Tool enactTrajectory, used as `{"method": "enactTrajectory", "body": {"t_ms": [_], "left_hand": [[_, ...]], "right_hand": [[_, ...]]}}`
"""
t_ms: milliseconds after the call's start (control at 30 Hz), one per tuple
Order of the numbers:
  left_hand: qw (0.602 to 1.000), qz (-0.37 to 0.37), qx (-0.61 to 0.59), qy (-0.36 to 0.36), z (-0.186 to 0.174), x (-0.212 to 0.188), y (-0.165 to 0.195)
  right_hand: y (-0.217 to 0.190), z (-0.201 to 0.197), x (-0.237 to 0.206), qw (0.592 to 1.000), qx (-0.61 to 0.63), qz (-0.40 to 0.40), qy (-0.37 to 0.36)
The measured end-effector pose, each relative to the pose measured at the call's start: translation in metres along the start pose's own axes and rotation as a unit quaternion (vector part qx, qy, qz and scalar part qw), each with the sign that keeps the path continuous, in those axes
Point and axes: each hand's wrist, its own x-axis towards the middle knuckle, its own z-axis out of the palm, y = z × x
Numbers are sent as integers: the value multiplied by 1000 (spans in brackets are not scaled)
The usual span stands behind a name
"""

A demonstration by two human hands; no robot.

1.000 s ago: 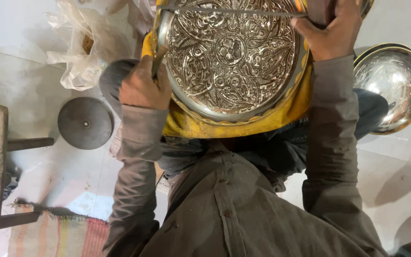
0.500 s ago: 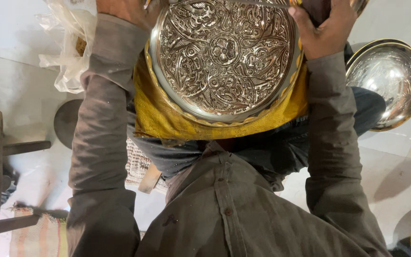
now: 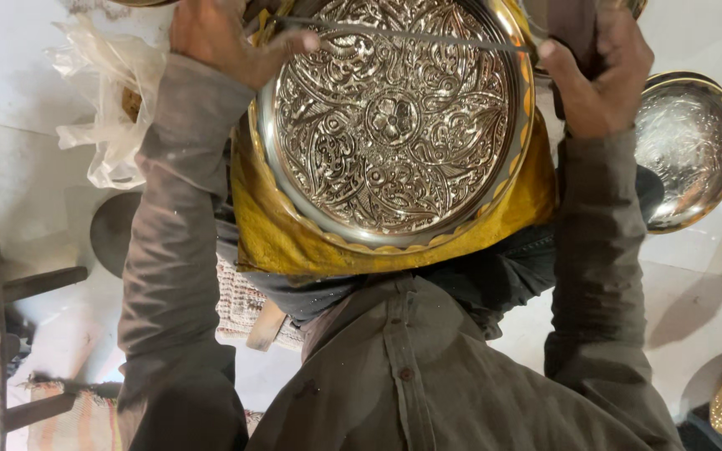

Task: The person sits cross-legged on the floor with an ornate brass tray resting on a yellow cloth on their lap. They hold a long chisel against the tray's embossed floral patterns and tap or press it with a wooden rod held in the other hand, working detail into the engraved design across the tray surface.

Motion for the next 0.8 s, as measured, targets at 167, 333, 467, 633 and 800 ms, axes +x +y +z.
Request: {"method": "enactTrajectory", "body": {"t_ms": [167,333,467,633,800], "left_hand": [[994,-98,-57,-2,-20,-4,35],[983,-21,-181,-35,-28,1,64],[939,-39,-327,-102,-5,6,71],[900,-119,-364,-210,39,12,59],[867,-97,-444,-202,71,16,52]], "right_hand": [[-36,-23,-33,996,23,77,38],[-68,-21,-46,992,82,1,95],[-79,-13,-48,999,-50,18,2],[-87,-10,-54,998,-40,41,-26],[-102,-9,-62,995,-55,54,-67]]}}
